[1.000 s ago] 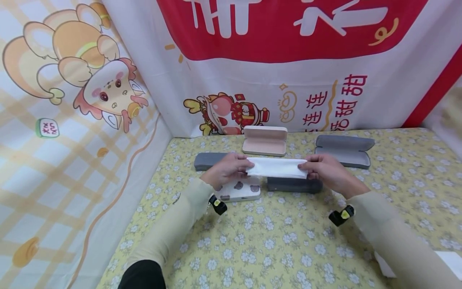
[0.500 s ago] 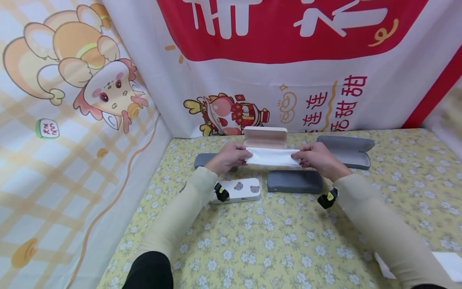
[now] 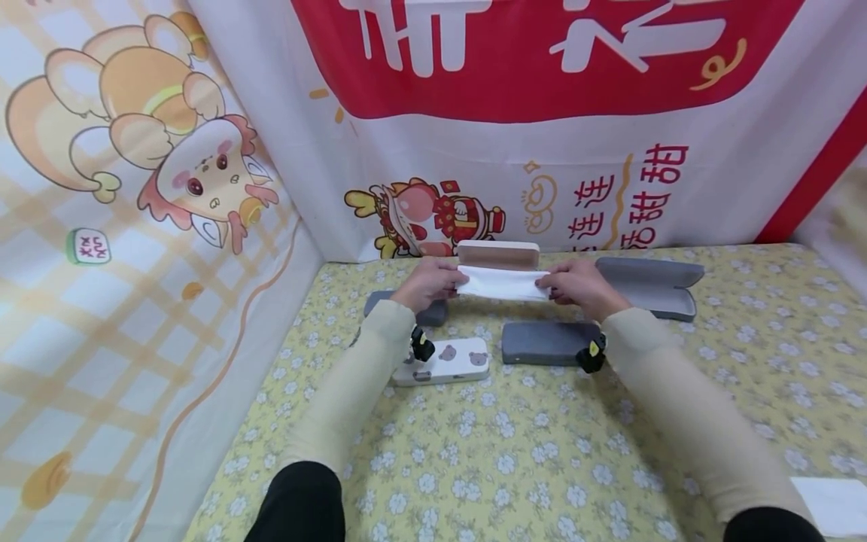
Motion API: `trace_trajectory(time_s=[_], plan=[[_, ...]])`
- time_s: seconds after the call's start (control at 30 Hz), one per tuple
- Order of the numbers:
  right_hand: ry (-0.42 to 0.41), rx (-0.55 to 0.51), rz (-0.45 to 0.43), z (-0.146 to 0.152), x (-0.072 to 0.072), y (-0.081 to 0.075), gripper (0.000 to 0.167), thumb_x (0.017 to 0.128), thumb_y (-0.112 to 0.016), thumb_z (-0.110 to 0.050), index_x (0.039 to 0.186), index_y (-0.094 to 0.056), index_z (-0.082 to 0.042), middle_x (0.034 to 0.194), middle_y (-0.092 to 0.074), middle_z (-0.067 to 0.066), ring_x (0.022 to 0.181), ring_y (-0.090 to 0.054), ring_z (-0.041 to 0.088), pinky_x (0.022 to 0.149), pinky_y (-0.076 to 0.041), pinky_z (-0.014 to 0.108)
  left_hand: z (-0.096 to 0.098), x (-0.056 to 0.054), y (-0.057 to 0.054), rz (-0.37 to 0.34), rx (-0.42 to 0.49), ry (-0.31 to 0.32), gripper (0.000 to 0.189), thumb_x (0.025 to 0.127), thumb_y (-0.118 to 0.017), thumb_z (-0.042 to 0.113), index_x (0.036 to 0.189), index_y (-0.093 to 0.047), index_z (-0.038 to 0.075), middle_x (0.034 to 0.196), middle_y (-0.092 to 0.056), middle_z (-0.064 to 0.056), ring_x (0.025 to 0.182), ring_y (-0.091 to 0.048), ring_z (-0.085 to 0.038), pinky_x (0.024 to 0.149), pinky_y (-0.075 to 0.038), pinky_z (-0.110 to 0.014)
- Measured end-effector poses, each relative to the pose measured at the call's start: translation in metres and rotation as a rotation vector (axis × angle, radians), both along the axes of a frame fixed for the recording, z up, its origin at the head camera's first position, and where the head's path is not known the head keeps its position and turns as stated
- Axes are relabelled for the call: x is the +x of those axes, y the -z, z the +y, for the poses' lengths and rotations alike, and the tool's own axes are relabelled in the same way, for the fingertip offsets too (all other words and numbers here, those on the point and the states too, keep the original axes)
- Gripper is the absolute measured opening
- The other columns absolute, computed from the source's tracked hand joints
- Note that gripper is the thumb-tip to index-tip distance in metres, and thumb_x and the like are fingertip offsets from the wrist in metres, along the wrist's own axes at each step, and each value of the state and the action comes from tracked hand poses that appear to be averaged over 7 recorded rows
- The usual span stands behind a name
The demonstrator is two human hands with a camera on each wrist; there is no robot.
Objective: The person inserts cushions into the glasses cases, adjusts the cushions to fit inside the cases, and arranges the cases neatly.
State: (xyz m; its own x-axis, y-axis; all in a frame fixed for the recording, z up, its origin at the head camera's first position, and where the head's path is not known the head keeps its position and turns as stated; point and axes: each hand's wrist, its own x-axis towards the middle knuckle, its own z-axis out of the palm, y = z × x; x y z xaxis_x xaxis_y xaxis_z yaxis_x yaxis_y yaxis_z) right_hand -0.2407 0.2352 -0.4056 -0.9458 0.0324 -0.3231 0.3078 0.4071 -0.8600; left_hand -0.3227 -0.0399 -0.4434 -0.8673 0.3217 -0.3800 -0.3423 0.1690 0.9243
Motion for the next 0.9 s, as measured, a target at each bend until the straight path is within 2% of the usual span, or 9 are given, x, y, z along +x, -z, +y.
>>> trace_trajectory(time_s=[0.2, 0.3, 0.5, 0.6, 0.73, 0.9], plan=[[0.019, 0.009, -0.006, -0.003, -0.015, 0.002, 0.02, 0.094, -0.071, -0.012, 0.097, -0.065, 0.007, 0.074, -0.061, 0.005, 0.062, -0.053, 0.015, 0.07, -0.054, 0.041, -0.001, -0.009, 0.002, 0.037, -0.023, -0.036, 0.027, 0.088, -0.077, 0.004, 0.113, -0.069, -0.003, 0.095, -0.07, -0.012, 0.077, -0.065, -0.018, 0.094, -0.053, -0.048], [0.041, 0.031, -0.026, -0.005, -0.023, 0.003, 0.019, 0.094, -0.07, -0.012, 0.097, -0.064, 0.006, 0.073, -0.06, 0.005, 0.062, -0.052, 0.016, 0.067, -0.052, 0.04, 0.0, -0.013, 0.002, 0.048, -0.043, -0.043, 0.028, 0.087, -0.077, 0.002, 0.113, -0.07, -0.004, 0.095, -0.07, -0.013, 0.073, -0.064, -0.018, 0.092, -0.054, -0.049], [0.111, 0.083, -0.065, -0.013, -0.035, 0.006, 0.016, 0.092, -0.07, -0.012, 0.092, -0.065, 0.003, 0.076, -0.062, 0.007, 0.073, -0.06, 0.023, 0.081, -0.053, 0.047, 0.003, -0.021, 0.003, 0.065, -0.084, -0.064, 0.021, 0.085, -0.079, 0.001, 0.104, -0.071, -0.002, 0.094, -0.069, -0.013, 0.068, -0.061, -0.018, 0.095, -0.051, -0.055], [0.125, 0.109, -0.072, -0.018, -0.04, 0.006, 0.016, 0.092, -0.07, -0.011, 0.09, -0.064, 0.003, 0.076, -0.063, 0.008, 0.076, -0.06, 0.026, 0.081, -0.053, 0.046, 0.005, -0.025, 0.003, 0.067, -0.096, -0.083, 0.016, 0.084, -0.079, 0.001, 0.099, -0.072, -0.003, 0.094, -0.068, -0.014, 0.067, -0.06, -0.019, 0.096, -0.05, -0.057], [0.145, 0.12, -0.07, -0.022, -0.045, 0.007, 0.015, 0.093, -0.068, -0.009, 0.087, -0.063, 0.004, 0.071, -0.062, 0.008, 0.071, -0.056, 0.025, 0.077, -0.051, 0.044, 0.009, -0.03, 0.002, 0.085, -0.151, -0.105, 0.013, 0.084, -0.081, 0.002, 0.094, -0.072, 0.0, 0.096, -0.067, -0.011, 0.07, -0.061, -0.019, 0.092, -0.053, -0.052], [0.185, 0.115, -0.074, -0.023, -0.05, 0.01, 0.012, 0.093, -0.068, -0.007, 0.087, -0.064, 0.002, 0.07, -0.061, 0.007, 0.071, -0.057, 0.025, 0.079, -0.051, 0.044, 0.01, -0.037, 0.004, 0.097, -0.207, -0.129, 0.013, 0.083, -0.081, 0.001, 0.094, -0.073, 0.0, 0.095, -0.068, -0.011, 0.07, -0.061, -0.018, 0.08, -0.057, -0.042]])
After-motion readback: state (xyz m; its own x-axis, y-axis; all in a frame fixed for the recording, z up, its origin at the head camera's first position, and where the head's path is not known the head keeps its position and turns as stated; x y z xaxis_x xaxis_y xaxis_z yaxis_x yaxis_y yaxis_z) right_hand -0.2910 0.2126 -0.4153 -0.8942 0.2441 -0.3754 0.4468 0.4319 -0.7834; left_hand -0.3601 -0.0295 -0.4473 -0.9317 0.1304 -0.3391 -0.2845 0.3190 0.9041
